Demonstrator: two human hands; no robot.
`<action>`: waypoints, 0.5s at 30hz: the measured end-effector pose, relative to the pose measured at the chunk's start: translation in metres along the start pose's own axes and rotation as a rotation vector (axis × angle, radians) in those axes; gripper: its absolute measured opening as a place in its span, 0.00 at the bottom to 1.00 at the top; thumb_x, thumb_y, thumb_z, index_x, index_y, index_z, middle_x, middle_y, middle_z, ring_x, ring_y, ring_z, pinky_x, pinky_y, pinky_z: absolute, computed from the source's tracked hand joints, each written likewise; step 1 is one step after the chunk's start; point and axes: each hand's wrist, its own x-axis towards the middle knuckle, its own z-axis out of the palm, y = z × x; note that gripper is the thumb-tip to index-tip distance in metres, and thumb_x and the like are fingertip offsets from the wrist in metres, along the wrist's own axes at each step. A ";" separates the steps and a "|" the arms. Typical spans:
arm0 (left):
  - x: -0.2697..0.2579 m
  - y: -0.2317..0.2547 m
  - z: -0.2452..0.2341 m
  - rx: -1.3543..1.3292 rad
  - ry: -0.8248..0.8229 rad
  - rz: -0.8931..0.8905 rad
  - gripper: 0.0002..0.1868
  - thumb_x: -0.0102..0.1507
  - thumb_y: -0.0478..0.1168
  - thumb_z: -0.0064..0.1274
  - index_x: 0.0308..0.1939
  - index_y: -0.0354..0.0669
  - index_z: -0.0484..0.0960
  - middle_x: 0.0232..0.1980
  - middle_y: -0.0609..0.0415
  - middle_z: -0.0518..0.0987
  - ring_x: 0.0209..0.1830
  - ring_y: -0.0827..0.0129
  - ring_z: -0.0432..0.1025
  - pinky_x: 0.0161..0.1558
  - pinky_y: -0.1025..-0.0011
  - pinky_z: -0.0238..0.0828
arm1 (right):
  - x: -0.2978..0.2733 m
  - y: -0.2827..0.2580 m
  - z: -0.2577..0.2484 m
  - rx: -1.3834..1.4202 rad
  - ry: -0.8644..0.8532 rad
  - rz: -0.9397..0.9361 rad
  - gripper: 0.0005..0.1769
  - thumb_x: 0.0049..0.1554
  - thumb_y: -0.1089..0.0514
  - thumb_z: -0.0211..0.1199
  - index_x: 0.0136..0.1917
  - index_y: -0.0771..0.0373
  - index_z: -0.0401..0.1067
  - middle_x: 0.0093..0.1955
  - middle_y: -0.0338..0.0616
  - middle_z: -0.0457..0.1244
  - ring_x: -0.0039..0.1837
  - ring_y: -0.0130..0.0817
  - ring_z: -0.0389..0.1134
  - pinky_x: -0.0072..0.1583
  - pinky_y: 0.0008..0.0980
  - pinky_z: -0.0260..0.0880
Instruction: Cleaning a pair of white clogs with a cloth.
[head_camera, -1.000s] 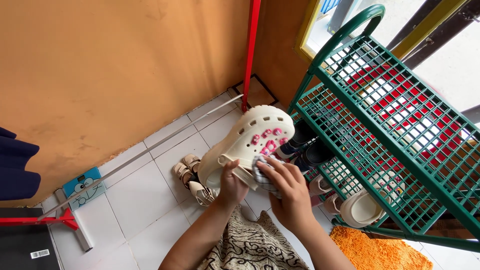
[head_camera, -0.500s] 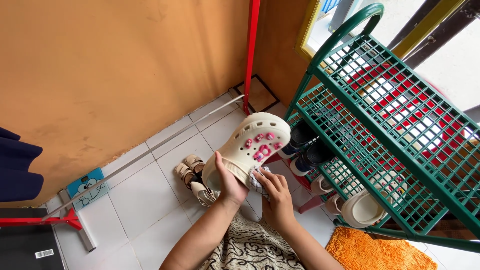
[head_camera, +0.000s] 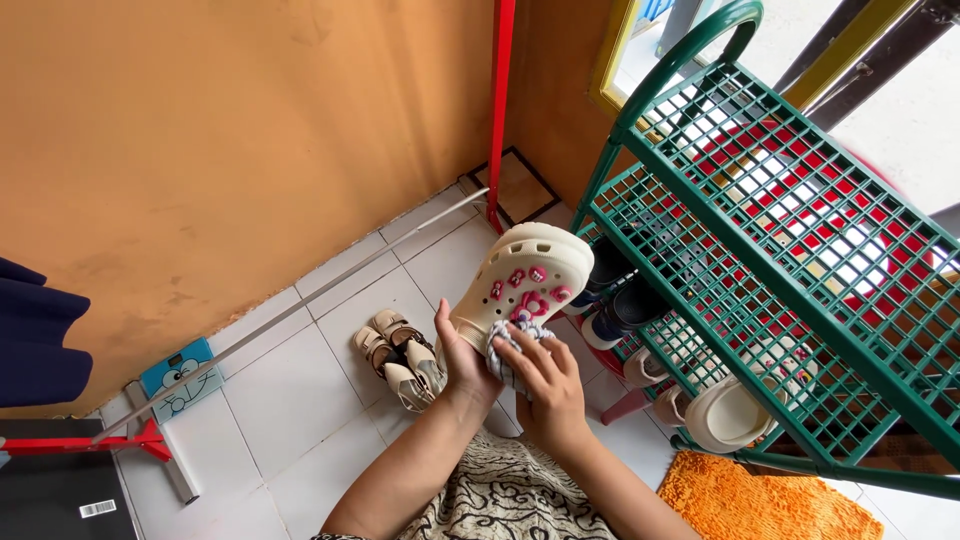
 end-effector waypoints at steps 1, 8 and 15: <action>0.005 0.001 -0.003 -0.001 -0.001 0.002 0.45 0.60 0.73 0.37 0.63 0.39 0.77 0.49 0.42 0.80 0.46 0.54 0.75 0.52 0.57 0.74 | -0.004 0.003 0.002 0.001 0.000 -0.002 0.34 0.53 0.70 0.47 0.71 0.56 0.67 0.73 0.48 0.62 0.68 0.43 0.65 0.68 0.48 0.62; 0.012 0.016 -0.007 0.006 -0.065 0.041 0.50 0.60 0.74 0.32 0.72 0.37 0.67 0.64 0.32 0.73 0.64 0.42 0.67 0.64 0.43 0.64 | -0.040 0.037 0.016 0.120 0.052 0.024 0.33 0.53 0.74 0.46 0.69 0.58 0.68 0.71 0.50 0.63 0.61 0.52 0.63 0.62 0.49 0.67; -0.037 0.023 0.046 0.130 -0.142 -0.041 0.26 0.51 0.26 0.47 0.55 0.33 0.72 0.52 0.47 0.72 0.53 0.56 0.68 0.65 0.56 0.61 | -0.020 0.061 0.014 0.141 0.389 0.164 0.30 0.52 0.74 0.59 0.68 0.62 0.72 0.65 0.52 0.67 0.63 0.52 0.68 0.60 0.47 0.66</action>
